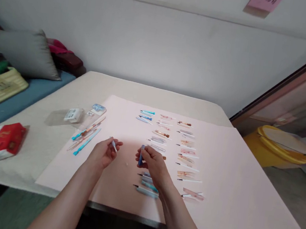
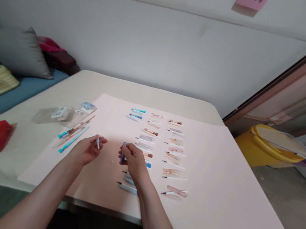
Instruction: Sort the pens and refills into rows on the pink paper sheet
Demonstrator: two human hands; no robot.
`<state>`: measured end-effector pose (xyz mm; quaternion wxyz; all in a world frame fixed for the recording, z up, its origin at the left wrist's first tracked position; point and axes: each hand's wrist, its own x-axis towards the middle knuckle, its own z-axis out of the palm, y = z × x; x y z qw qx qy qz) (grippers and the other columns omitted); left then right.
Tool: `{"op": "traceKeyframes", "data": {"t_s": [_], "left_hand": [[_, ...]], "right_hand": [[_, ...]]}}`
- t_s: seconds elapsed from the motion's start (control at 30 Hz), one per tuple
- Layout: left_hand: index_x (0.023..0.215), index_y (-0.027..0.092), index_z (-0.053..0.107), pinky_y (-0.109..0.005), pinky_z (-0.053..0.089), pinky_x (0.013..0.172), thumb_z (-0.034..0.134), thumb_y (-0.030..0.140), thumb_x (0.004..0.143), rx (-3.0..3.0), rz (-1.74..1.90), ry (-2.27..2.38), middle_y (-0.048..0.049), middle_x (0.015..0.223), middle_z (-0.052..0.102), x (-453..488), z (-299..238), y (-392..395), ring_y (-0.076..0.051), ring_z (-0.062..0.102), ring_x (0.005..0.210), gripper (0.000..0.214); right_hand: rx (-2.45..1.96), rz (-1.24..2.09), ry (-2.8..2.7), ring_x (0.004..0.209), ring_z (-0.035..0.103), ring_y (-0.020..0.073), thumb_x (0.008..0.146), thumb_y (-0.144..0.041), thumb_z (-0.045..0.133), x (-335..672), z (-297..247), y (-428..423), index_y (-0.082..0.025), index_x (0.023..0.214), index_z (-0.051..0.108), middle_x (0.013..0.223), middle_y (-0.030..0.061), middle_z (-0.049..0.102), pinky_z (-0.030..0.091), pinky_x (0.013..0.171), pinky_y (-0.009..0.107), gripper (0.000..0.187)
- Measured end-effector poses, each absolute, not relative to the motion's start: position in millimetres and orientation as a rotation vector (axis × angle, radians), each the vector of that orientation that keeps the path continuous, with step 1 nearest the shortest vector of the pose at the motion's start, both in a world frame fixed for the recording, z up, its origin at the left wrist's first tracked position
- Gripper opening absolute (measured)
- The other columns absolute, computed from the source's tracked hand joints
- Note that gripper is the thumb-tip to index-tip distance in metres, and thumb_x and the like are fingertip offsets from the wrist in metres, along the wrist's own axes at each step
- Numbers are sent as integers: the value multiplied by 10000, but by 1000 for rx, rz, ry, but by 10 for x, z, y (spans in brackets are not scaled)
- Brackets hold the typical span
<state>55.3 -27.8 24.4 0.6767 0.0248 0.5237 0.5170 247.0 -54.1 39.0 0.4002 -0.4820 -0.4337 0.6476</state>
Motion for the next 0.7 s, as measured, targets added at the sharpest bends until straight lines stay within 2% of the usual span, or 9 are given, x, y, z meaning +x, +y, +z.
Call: {"op": "traceKeyframes", "data": {"t_s": [0.1, 0.27, 0.37, 0.47, 0.6, 0.7], "left_hand": [[777, 112, 559, -139, 322, 344, 557, 173, 776, 153, 1140, 1233, -101, 690, 646, 552, 194, -261, -86, 542, 441, 61], [768, 151, 538, -193, 402, 445, 586, 219, 738, 721, 969, 1559, -31, 615, 589, 531, 22, -189, -125, 585, 527, 88], [751, 163, 534, -215, 385, 443, 605, 183, 693, 826, 914, 1689, 9, 516, 536, 533, -58, -132, -134, 548, 460, 94], [825, 171, 543, -232, 373, 459, 597, 200, 688, 1049, 718, 1883, 25, 482, 533, 550, -81, -73, -133, 509, 411, 150], [921, 182, 562, -249, 393, 557, 563, 295, 721, 1430, 367, 2093, -24, 634, 632, 480, -36, -4, -161, 586, 573, 230], [875, 197, 584, -271, 382, 608, 546, 337, 725, 1639, 224, 2202, -69, 815, 663, 367, 57, 4, -206, 605, 764, 208]], "right_hand": [[-1224, 1622, -1147, 711, 562, 137, 766, -395, 566, 2459, 366, -554, -160, 808, 609, 782, 44, 596, 464, 566, 242, 242], [-1246, 1606, -1160, 702, 569, 138, 764, -389, 565, 2468, 377, -548, -159, 798, 614, 773, 42, 596, 460, 555, 236, 238], [-1254, 1611, -1123, 688, 574, 142, 740, -417, 586, 2471, 406, -528, -159, 793, 616, 774, 44, 601, 467, 545, 243, 265], [-1254, 1621, -1104, 671, 574, 139, 716, -446, 603, 2478, 430, -516, -161, 778, 618, 773, 42, 606, 467, 532, 240, 292], [-1255, 1620, -1082, 667, 573, 136, 721, -432, 597, 2511, 453, -521, -161, 783, 617, 795, 45, 605, 468, 528, 238, 279], [-1258, 1611, -1074, 667, 571, 137, 726, -420, 595, 2552, 464, -524, -160, 785, 619, 787, 43, 598, 469, 530, 245, 267]]}}
